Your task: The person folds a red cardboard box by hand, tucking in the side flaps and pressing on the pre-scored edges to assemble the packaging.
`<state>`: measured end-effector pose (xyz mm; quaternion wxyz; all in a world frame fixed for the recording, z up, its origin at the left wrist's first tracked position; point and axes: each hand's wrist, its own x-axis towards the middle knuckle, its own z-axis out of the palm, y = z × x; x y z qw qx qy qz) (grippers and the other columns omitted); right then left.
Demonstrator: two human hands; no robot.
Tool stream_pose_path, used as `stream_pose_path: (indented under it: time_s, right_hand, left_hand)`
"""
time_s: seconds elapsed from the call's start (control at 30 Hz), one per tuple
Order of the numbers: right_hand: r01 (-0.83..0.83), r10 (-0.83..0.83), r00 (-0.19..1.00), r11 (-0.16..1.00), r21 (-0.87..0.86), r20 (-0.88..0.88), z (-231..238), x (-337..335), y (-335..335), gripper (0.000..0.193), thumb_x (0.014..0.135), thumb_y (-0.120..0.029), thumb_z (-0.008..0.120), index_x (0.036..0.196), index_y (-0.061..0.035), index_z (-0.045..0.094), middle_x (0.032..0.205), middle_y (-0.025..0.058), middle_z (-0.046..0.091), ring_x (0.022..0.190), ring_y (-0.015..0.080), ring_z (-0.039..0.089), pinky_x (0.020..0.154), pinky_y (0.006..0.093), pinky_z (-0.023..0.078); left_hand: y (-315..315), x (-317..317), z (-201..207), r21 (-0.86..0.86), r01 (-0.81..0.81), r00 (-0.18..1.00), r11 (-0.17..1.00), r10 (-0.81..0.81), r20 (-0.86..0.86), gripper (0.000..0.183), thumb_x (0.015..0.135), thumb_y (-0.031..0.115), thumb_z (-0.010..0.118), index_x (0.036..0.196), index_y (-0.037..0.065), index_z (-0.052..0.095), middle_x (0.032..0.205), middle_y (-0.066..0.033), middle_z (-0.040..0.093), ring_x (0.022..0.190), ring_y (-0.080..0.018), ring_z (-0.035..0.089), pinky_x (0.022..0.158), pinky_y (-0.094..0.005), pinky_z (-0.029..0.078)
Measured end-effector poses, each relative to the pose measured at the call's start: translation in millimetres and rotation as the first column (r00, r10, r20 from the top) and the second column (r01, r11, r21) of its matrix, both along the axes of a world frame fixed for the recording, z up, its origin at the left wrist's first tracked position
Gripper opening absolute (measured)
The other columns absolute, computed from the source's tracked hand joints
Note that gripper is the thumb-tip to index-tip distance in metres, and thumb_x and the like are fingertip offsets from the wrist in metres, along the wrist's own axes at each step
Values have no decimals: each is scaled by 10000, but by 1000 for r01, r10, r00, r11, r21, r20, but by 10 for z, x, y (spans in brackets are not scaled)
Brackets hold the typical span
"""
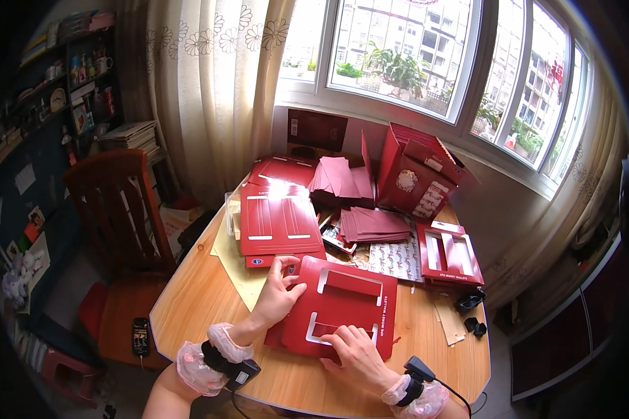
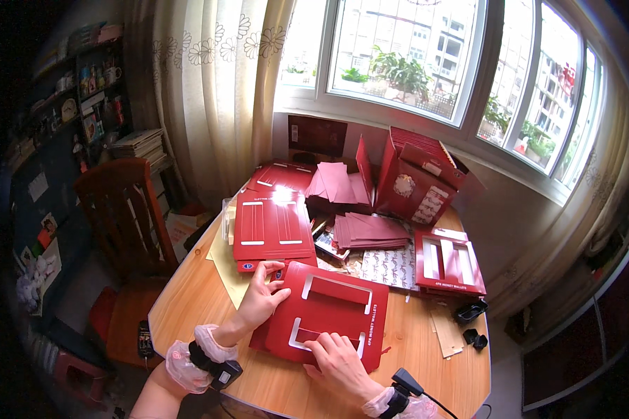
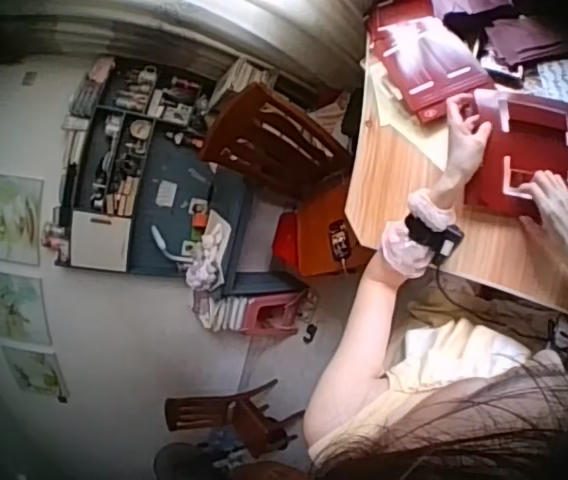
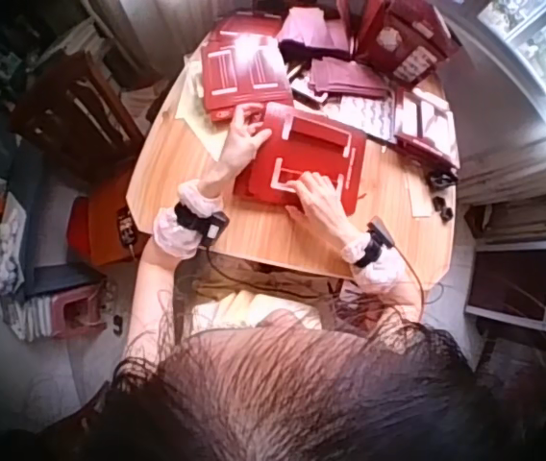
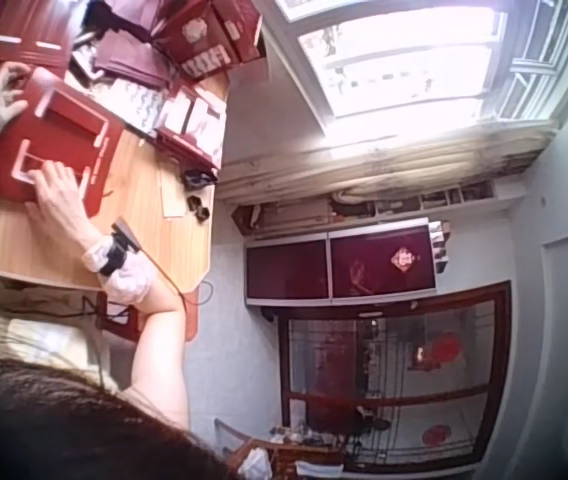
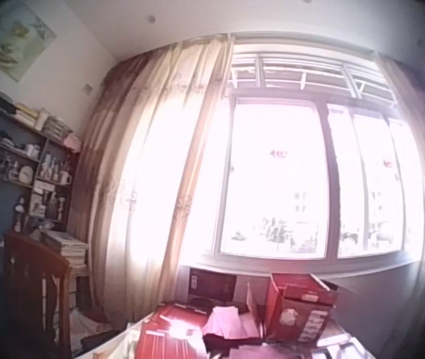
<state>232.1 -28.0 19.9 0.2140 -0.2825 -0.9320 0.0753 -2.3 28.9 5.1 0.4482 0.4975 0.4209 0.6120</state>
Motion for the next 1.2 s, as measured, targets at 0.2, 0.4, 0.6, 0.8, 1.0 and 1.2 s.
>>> stream_pose_path:
  time_s: [0.2, 0.4, 0.6, 0.8, 1.0, 1.2]
  right_hand:
    - [57, -73, 994, 983, -172, -85, 87, 156, 77, 395, 781, -144, 787, 1129, -58, 622, 991, 118, 552, 938, 310, 591, 817, 413, 497]
    - [52, -67, 994, 987, -154, -90, 102, 200, 139, 392, 820, -167, 769, 1163, -55, 616, 1036, 114, 571, 950, 310, 601, 825, 410, 498]
    - [55, -61, 996, 994, -94, -62, 109, 205, 158, 394, 834, -184, 749, 1181, -56, 614, 1022, 104, 579, 953, 289, 597, 838, 393, 469]
    - [64, -68, 997, 993, -94, -35, 103, 189, 138, 395, 824, -183, 751, 1165, -53, 599, 1015, 108, 581, 955, 287, 594, 836, 393, 462]
    - [56, -59, 997, 995, -81, -40, 83, 110, 117, 412, 817, -147, 742, 1175, -44, 565, 1011, 126, 608, 963, 299, 599, 836, 391, 462]
    - [107, -149, 973, 968, -227, -178, 14, 109, 130, 408, 821, -85, 729, 1184, -28, 552, 1014, 162, 632, 977, 331, 626, 865, 417, 493]
  left_hand:
    - [-135, 26, 253, 504, -55, 538, 862, 451, -713, 455, 828, 48, 768, 1218, 34, 534, 1360, -201, 447, 1033, -357, 626, 1011, -446, 480]
    - [-283, 23, 423, 309, 587, 383, 748, 80, -920, 375, 880, 403, 725, 1125, 124, 673, 1084, -39, 667, 1115, -210, 579, 905, -376, 462]
    - [-297, 75, 287, 210, 620, 199, 756, 107, -974, 463, 887, 461, 702, 1162, 90, 667, 1093, -45, 616, 1105, -221, 565, 907, -390, 451]
    - [-325, 154, 315, 159, 598, 203, 785, 44, -978, 423, 819, 386, 778, 1058, 57, 660, 1066, -65, 573, 1072, -246, 530, 883, -396, 444]
    - [-362, 204, 354, 179, 576, 201, 798, 75, -977, 359, 807, 351, 789, 965, 69, 634, 1126, -65, 541, 1102, -261, 500, 895, -397, 440]
    - [-337, 194, 349, 333, 526, 214, 783, 257, -943, 521, 734, 330, 847, 1156, 103, 639, 1230, -83, 509, 1152, -284, 487, 938, -390, 431]
